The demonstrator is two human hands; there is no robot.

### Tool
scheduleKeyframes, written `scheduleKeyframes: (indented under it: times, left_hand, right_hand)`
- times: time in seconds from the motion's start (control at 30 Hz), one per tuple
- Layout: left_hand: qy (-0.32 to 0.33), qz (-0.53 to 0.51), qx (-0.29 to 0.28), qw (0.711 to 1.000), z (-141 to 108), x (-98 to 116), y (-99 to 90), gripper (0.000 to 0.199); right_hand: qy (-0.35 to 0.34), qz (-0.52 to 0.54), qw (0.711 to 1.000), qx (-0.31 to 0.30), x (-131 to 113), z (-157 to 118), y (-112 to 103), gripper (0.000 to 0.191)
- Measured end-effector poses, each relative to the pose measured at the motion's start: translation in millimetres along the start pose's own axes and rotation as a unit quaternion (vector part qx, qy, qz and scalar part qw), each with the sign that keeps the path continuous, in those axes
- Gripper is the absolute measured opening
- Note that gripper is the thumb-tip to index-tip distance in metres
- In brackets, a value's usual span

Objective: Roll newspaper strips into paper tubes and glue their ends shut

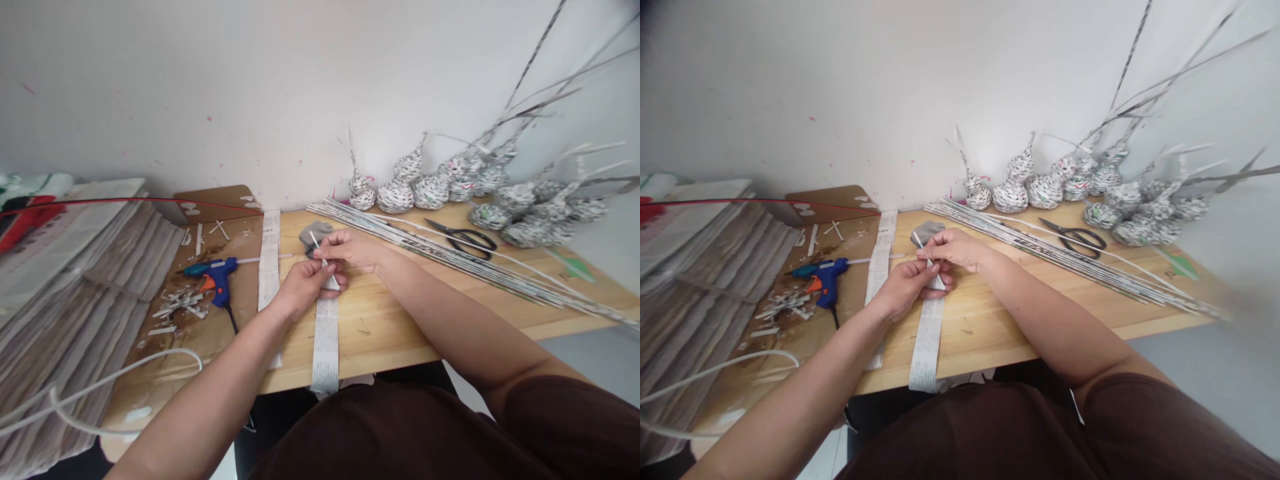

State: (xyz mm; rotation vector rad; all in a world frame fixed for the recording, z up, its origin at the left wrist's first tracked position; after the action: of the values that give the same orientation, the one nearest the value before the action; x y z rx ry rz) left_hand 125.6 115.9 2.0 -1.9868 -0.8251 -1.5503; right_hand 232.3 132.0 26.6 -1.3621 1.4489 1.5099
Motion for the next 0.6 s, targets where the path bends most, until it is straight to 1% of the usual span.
scheduleKeyframes:
  times: [0.17,0.33,0.4,0.47,0.5,0.53,0.6]
  left_hand:
    - [0.007,0.019,-0.025,0.999,-1.8,1.5,3.4,0.031]
    - [0.003,0.008,-0.023,1.000,-2.1,2.3,3.2,0.031]
    - [0.002,-0.002,-0.021,1.000,-1.9,2.5,2.6,0.032]
    - [0.000,-0.009,-0.016,1.000,-2.2,2.6,2.1,0.033]
    - [-0.001,-0.011,-0.013,1.000,-2.4,2.7,2.0,0.033]
    - [-0.001,-0.011,-0.011,1.000,-2.6,2.9,2.0,0.033]
    - [0.001,-0.006,-0.009,1.000,-3.0,3.2,2.5,0.033]
  right_hand:
    - [0.005,0.005,1.000,0.023,1.9,0.2,0.5,0.035]
    - [0.003,0.004,0.999,0.052,1.4,-0.6,0.5,0.038]
    - [0.006,0.000,1.000,0.025,1.2,-1.1,2.0,0.035]
    - [0.020,-0.008,0.999,-0.027,2.7,-1.6,5.2,0.033]
    - [0.025,-0.012,0.999,-0.043,3.6,-1.7,5.7,0.032]
    - [0.025,-0.013,0.999,-0.044,4.2,-1.4,4.7,0.032]
    - [0.012,-0.005,1.000,-0.006,3.9,0.5,-0.4,0.032]
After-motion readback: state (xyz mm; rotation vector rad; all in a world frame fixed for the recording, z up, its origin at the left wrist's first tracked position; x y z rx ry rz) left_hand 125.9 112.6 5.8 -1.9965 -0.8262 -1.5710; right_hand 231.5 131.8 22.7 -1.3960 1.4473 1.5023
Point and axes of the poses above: each hand's wrist, its own z-axis towards the middle knuckle, its own y-axis out of the palm, x = y × z, the point moved 6 cm from there along z, towards the middle knuckle, and after that the axes turned 13 degrees about z, right-handed, at the moved point
